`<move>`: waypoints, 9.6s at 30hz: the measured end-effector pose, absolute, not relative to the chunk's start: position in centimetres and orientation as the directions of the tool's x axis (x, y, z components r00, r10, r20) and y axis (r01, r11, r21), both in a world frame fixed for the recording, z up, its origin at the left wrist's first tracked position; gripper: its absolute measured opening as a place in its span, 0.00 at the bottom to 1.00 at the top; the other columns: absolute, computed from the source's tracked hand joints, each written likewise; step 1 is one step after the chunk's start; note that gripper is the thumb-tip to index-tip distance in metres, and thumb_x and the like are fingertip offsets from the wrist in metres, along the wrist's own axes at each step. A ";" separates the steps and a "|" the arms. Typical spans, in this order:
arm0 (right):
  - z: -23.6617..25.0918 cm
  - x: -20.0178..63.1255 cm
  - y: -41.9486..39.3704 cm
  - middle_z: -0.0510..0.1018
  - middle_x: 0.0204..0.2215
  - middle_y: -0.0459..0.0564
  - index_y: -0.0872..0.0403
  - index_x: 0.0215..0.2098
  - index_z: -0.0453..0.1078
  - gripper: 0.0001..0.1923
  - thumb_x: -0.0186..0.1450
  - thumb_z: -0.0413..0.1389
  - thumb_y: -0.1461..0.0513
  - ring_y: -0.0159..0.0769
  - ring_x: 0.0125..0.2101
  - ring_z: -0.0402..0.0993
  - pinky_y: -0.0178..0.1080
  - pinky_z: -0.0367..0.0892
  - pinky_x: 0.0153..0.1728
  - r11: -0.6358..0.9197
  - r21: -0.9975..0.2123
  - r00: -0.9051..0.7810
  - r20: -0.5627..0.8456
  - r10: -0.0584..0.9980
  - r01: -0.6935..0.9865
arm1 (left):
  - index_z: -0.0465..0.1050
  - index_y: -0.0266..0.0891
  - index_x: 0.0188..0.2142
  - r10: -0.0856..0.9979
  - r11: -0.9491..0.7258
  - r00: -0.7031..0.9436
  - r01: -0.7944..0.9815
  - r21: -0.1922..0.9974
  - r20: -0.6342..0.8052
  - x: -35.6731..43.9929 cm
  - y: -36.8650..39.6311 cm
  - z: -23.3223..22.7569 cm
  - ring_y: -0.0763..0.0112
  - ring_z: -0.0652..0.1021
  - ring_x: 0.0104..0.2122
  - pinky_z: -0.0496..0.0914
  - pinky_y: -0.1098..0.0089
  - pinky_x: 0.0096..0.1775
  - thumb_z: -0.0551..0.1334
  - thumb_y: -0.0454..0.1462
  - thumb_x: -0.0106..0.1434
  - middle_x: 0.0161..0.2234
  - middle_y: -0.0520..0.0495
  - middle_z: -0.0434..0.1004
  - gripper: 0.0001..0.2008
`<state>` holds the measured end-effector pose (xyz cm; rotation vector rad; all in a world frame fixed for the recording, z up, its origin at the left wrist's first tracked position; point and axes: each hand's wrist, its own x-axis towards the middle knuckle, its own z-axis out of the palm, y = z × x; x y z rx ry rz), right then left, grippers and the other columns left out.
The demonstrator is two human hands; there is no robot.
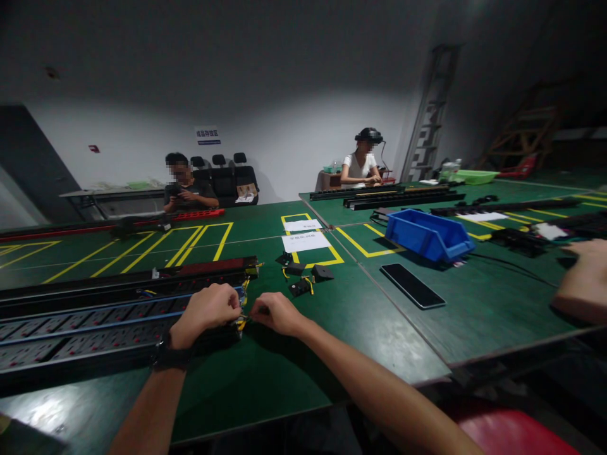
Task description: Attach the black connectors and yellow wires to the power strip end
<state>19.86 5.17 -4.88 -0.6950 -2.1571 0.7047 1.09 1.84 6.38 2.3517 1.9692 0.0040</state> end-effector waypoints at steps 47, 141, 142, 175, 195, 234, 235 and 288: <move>-3.7 20.4 4.2 0.81 0.34 0.50 0.53 0.44 0.76 0.08 0.68 0.57 0.61 0.36 0.32 0.74 0.34 0.57 0.31 0.708 -0.360 -0.642 0.303 0.704 0.607 | 0.75 0.38 0.22 0.918 -0.394 0.393 0.896 0.204 0.046 0.6 4.0 4.6 0.69 0.75 0.25 0.58 0.71 0.28 0.56 0.50 0.64 0.23 0.46 0.78 0.23; -0.7 25.8 6.0 0.79 0.28 0.46 0.54 0.51 0.74 0.27 0.58 0.67 0.49 0.34 0.27 0.74 0.32 0.58 0.26 0.518 -0.554 -0.619 0.005 0.785 0.652 | 0.72 0.41 0.24 0.959 -0.265 0.252 0.960 0.092 0.126 -0.2 5.7 1.8 0.64 0.78 0.30 0.56 0.69 0.30 0.53 0.45 0.67 0.27 0.44 0.79 0.19; -0.7 25.8 6.0 0.79 0.28 0.45 0.54 0.51 0.74 0.28 0.57 0.68 0.50 0.34 0.27 0.73 0.32 0.57 0.26 0.520 -0.550 -0.622 0.003 0.783 0.654 | 0.72 0.41 0.24 0.960 -0.264 0.252 0.960 0.093 0.124 -0.2 5.7 1.8 0.64 0.78 0.30 0.56 0.69 0.30 0.53 0.45 0.68 0.27 0.45 0.79 0.19; -4.1 21.3 5.2 0.79 0.32 0.43 0.51 0.41 0.78 0.13 0.58 0.65 0.68 0.31 0.31 0.73 0.30 0.62 0.33 0.661 -0.635 -0.581 0.382 0.718 0.399 | 0.74 0.42 0.26 0.955 -0.293 0.288 0.954 0.071 0.066 -0.3 5.1 2.6 0.62 0.79 0.31 0.62 0.70 0.31 0.57 0.44 0.63 0.29 0.45 0.80 0.13; -5.0 19.7 5.0 0.76 0.35 0.45 0.51 0.44 0.75 0.10 0.64 0.63 0.65 0.33 0.35 0.70 0.32 0.59 0.35 0.674 -0.558 -0.539 0.417 0.732 0.483 | 0.71 0.43 0.27 0.923 -0.385 0.383 0.921 0.063 0.038 -0.1 4.3 3.0 0.65 0.76 0.29 0.58 0.70 0.30 0.60 0.42 0.57 0.27 0.49 0.77 0.06; -4.0 19.4 3.8 0.74 0.41 0.48 0.49 0.46 0.73 0.12 0.69 0.54 0.68 0.36 0.42 0.71 0.34 0.62 0.41 0.741 -0.446 -0.664 0.351 0.661 0.502 | 0.76 0.42 0.31 0.970 -0.162 0.139 0.981 0.103 0.201 -0.6 5.4 2.2 0.59 0.81 0.35 0.65 0.69 0.35 0.57 0.41 0.64 0.31 0.43 0.81 0.11; -3.9 19.5 3.8 0.74 0.41 0.47 0.48 0.47 0.73 0.11 0.69 0.54 0.67 0.36 0.42 0.71 0.34 0.62 0.41 0.740 -0.446 -0.665 0.348 0.661 0.504 | 0.75 0.42 0.31 0.970 -0.162 0.140 0.982 0.101 0.200 -0.7 5.4 2.1 0.59 0.81 0.34 0.65 0.69 0.35 0.57 0.42 0.64 0.31 0.43 0.81 0.11; -3.2 24.4 7.4 0.82 0.37 0.54 0.51 0.41 0.75 0.11 0.73 0.50 0.62 0.45 0.41 0.71 0.49 0.56 0.52 0.387 -0.068 -0.255 0.647 0.719 0.920 | 0.74 0.43 0.28 0.962 -0.195 0.159 0.969 0.150 0.223 -1.1 5.9 1.1 0.61 0.81 0.32 0.63 0.70 0.32 0.57 0.43 0.63 0.29 0.45 0.80 0.12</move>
